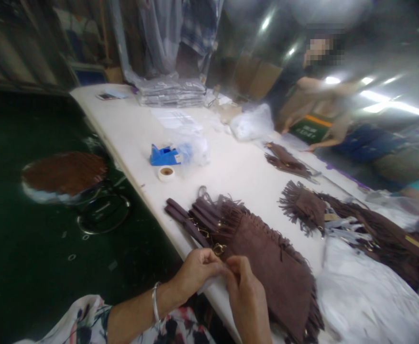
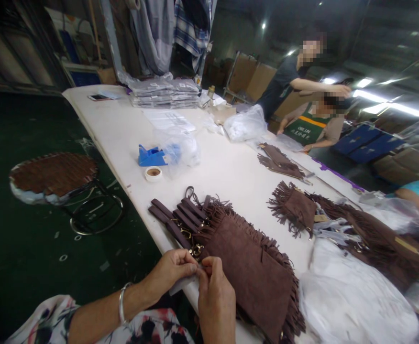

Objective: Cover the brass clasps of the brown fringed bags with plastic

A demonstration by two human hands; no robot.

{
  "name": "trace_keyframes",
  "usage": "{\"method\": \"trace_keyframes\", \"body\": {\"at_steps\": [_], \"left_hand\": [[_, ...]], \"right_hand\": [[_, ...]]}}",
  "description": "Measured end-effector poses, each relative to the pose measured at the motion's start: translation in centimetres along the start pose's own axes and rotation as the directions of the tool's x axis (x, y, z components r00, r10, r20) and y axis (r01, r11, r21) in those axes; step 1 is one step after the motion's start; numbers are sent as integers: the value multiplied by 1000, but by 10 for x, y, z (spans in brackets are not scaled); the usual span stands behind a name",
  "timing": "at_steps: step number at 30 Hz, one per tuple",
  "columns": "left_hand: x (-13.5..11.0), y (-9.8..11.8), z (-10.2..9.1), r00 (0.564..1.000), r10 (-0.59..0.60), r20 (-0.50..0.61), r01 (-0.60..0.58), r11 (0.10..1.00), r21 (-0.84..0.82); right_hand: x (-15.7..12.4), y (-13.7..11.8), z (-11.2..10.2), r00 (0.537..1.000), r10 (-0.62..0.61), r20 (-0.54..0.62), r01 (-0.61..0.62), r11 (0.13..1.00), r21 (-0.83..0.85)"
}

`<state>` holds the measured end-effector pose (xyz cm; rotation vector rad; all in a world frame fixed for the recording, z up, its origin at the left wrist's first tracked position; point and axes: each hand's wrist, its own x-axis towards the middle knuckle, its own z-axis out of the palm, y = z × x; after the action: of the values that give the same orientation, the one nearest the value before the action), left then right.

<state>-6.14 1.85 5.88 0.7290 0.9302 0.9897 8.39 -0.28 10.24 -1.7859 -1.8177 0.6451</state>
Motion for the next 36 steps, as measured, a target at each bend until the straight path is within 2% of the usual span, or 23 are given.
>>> {"method": "trace_keyframes", "body": {"at_steps": [3,7,11,15,19,24,26,32,36], "left_hand": [[0,-3,2,998,-54,-30,53,997,-50],[-1,-12,3,990,-122,-73,112,986,-123],[-3,-21,2,980,-187,-68,171,967,-190],[-3,-25,0,976,-211,-44,193,946,-262],[-5,-19,4,974,-225,-30,206,930,-303],[-8,-7,9,963,-269,30,262,901,-345],[-8,-5,10,958,-285,33,279,897,-344],[-12,-9,14,976,-214,-50,194,946,-261],[-15,-14,19,985,-139,-106,119,978,-172]], "right_hand": [[-2,2,5,991,133,-11,-130,983,127],[-8,5,14,950,314,-2,-299,907,298],[-14,4,19,912,410,-12,-385,866,318],[-20,2,20,908,416,-44,-385,873,298],[-24,6,25,898,436,-53,-387,842,375],[-25,17,40,907,422,16,-331,686,648],[-27,20,45,908,420,8,-311,661,683],[-44,12,47,886,442,-142,-316,798,513],[-49,7,48,900,392,-189,-250,822,512]]}}
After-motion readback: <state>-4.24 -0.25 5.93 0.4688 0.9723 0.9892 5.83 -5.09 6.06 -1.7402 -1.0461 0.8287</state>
